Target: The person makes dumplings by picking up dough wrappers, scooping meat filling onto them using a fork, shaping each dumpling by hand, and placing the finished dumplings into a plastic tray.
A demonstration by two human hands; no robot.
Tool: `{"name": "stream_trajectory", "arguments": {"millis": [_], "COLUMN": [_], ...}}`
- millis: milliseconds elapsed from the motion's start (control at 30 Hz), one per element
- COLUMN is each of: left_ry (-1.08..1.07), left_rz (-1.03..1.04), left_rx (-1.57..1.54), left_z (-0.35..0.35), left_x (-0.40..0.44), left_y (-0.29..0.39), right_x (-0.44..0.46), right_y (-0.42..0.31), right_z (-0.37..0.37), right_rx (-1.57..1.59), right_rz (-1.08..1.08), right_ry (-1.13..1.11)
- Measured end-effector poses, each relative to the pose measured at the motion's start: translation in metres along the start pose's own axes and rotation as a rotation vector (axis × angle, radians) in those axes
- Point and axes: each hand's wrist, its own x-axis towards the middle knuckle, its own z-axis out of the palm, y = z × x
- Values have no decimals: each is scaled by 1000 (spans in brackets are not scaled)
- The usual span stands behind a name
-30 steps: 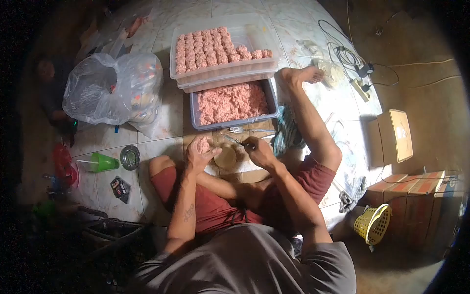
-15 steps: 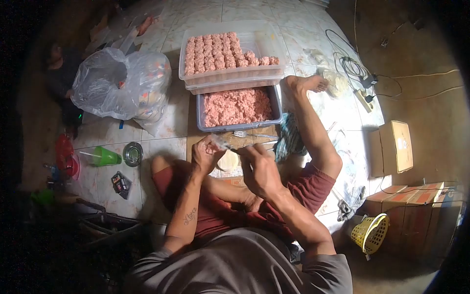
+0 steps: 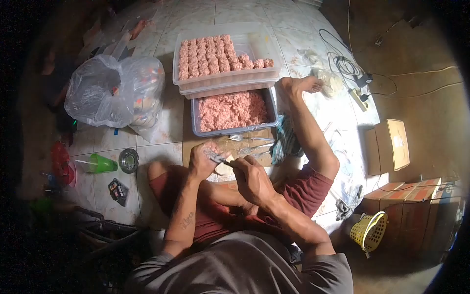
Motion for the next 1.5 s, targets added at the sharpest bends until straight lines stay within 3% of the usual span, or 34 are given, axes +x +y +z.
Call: {"name": "stream_trajectory", "arguments": {"millis": [33,100,133,167,200,233,267,300,400,433,500,533,700,733,900,967,1067,1133,1167,1233,1267,1300,1333,1500], "left_ry": [13,28,70,51,31,60,99,145,238,240,12,57,74,64,88,90,188,143,92,67,95,126,105,144], "left_rz": [-42,-16,-62,-69,-72,-110,-23,72,43,37,-185,-118,-46,-91,-241,74,123,75,29,22,-39,-99,-120,90], "left_rx": [347,212,-239,37,313,312,176,39,-201,-205,-12,156,8,25,87,-112,-71,-123,-175,-189,46,281,195,195], "left_z": [-1,-3,3,-3,-10,-4,-8,-16,-42,-42,-43,-38,-35,-37,-38,-35,-41,-42,-41,-34,-32,-29,-26,-23], "left_x": [5,2,2,1,0,2,-1,0,-10,-10,-11,-6,-4,-4,-4,-5,-6,-4,-1,3,4,4,5,-1], "left_y": [8,-8,-16,-11,-5,-18,-27,-28,-48,-59,-72,-57,-83,-79,-84,-95,-66,-57,-54,-56,-43,-34,-49,-23], "right_x": [2,4,6,9,12,16,26,34,71,89,122,138,204,215,211,201,156,125,106,71,60,52,49,35], "right_y": [4,-8,-6,0,10,16,9,13,4,-2,31,49,95,99,100,88,54,24,8,37,26,6,-10,-31], "right_z": [3,-9,-8,-1,8,14,5,0,-15,-17,11,30,86,96,102,76,30,6,-1,16,11,1,-8,-35], "right_rx": [7,59,-11,-13,-22,-30,-48,-74,-217,-274,-415,-459,-689,-773,-705,-593,-303,-150,-82,-313,-312,-291,-266,-108], "right_rz": [3,36,-7,-4,16,34,-24,-68,-155,-137,-208,-202,-256,-146,-392,-146,-224,-244,-140,-450,-446,-264,-88,-73], "right_ry": [6,122,192,187,40,-106,-117,-103,-15,-41,-24,5,-98,-243,-76,-281,-208,-245,-264,-116,-107,-138,-169,-29]}}
